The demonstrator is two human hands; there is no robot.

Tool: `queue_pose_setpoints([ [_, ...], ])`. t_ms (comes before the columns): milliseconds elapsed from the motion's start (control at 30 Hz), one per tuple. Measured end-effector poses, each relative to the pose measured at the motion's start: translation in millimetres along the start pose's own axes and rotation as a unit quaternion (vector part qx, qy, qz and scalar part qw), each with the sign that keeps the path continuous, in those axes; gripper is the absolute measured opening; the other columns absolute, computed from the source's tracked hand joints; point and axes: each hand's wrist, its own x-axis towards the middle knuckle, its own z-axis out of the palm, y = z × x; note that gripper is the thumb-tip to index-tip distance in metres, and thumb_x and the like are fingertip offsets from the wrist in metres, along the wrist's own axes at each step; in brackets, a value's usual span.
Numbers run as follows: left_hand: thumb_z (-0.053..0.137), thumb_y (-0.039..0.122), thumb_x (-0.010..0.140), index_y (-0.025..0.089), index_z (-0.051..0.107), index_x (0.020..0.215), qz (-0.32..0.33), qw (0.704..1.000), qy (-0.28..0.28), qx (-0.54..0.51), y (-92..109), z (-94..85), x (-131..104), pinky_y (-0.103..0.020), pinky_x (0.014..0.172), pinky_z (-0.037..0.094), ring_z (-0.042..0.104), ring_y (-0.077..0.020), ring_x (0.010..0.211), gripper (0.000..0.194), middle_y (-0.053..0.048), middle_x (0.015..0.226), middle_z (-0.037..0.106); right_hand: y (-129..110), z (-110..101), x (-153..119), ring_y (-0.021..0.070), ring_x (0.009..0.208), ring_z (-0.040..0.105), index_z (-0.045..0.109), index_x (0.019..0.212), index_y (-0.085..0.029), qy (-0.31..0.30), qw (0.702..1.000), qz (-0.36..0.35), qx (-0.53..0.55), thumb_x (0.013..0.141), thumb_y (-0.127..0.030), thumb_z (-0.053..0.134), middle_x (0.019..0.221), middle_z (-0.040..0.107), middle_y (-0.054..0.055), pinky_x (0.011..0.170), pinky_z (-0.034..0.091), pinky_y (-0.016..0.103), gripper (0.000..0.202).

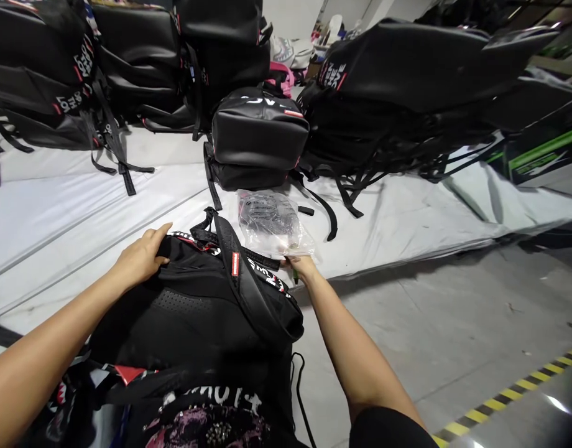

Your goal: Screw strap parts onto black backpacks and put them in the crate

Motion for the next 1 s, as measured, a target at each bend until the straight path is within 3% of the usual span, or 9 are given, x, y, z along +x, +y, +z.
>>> queue_pose_setpoints([
  [167,0.051,0.031,0.090,0.022,0.020,0.157,0.008,1.000,0.007,-0.007,-5,3.8,2,-0.044,0.090,0.052,0.059,-0.0362,0.119,0.075,-0.017,0.140,0.050,8,-42,-44,0.0162,0.051,0.059,0.059,0.065,-0.018,-0.009,0.998,0.062,-0.030,0.075,-0.024,0.068,0.057,0.061,0.003,0.043,0.043,0.024,0.015],
  [300,0.054,0.033,0.089,0.021,0.025,0.156,0.025,0.998,0.028,-0.052,-6,2.8,1,-0.047,0.098,0.049,0.054,-0.0359,0.127,0.074,-0.017,0.142,0.050,5,-69,-93,0.0243,0.067,0.067,0.069,0.074,-0.021,0.023,0.992,0.038,-0.121,0.068,-0.012,0.064,0.058,0.063,0.002,0.062,0.052,0.033,0.012],
  [400,0.055,0.038,0.092,0.019,0.042,0.146,0.049,0.971,0.192,-0.137,9,-7.9,-17,-0.046,0.114,0.036,0.042,-0.0306,0.138,0.059,-0.015,0.145,0.049,-15,-68,-120,0.0281,0.096,0.069,0.074,0.090,-0.025,0.074,0.965,-0.167,-0.189,0.070,-0.008,0.055,0.093,0.076,0.006,0.087,0.053,0.042,0.032],
  [500,0.050,0.039,0.097,0.020,0.062,0.120,0.048,0.908,0.331,-0.250,41,-16.6,-48,-0.042,0.107,0.041,0.055,-0.0245,0.119,0.033,-0.011,0.123,0.064,-53,-46,-137,0.0272,0.113,0.064,0.073,0.102,-0.023,0.083,0.890,-0.417,-0.167,0.081,-0.007,0.053,0.123,0.070,0.012,0.096,0.052,0.045,0.034],
  [600,0.057,0.042,0.093,0.019,0.066,0.106,0.088,0.862,0.130,-0.482,73,-11.2,-75,-0.031,0.080,0.049,0.063,-0.0169,0.085,0.028,-0.005,0.092,0.068,-93,-9,-148,0.0288,0.119,0.062,0.071,0.109,-0.019,0.015,0.821,-0.556,-0.127,0.088,-0.011,0.055,0.131,0.065,0.019,0.093,0.055,0.046,0.028],
  [700,0.072,0.044,0.081,0.016,0.062,0.102,0.082,0.745,-0.113,-0.653,83,3.5,-88,-0.021,0.057,0.039,0.051,-0.0089,0.060,0.036,0.004,0.069,0.058,-114,25,-153,0.0297,0.122,0.061,0.070,0.115,-0.016,-0.061,0.773,-0.624,-0.100,0.090,-0.012,0.055,0.134,0.062,0.022,0.093,0.057,0.045,0.029],
  [767,0.078,0.042,0.075,0.016,0.059,0.092,0.042,0.703,-0.109,-0.702,79,12.0,-92,-0.018,0.051,0.031,0.043,-0.0055,0.053,0.037,0.007,0.061,0.051,-118,39,-154,0.0278,0.123,0.062,0.064,0.127,-0.018,-0.066,0.788,-0.608,-0.073,0.091,-0.011,0.055,0.139,0.059,0.020,0.096,0.057,0.042,0.038],
  [867,0.080,0.041,0.074,0.017,0.056,0.085,-0.006,0.697,0.019,-0.717,68,19.3,-95,-0.018,0.052,0.034,0.047,-0.0057,0.054,0.035,0.006,0.063,0.056,-119,49,-154,0.0203,0.104,0.071,0.055,0.139,-0.024,-0.050,0.879,-0.474,0.000,0.093,-0.014,0.057,0.129,0.068,0.012,0.089,0.060,0.035,0.047],
  [1000,0.073,0.043,0.082,0.019,0.058,0.083,0.019,0.758,0.119,-0.641,59,24.1,-98,-0.022,0.059,0.045,0.058,-0.0108,0.062,0.028,0.002,0.071,0.062,-127,57,-152,0.0159,0.077,0.073,0.070,0.104,-0.023,-0.162,0.905,-0.393,0.001,0.092,-0.022,0.063,0.091,0.076,0.002,0.071,0.059,0.026,0.014],
])
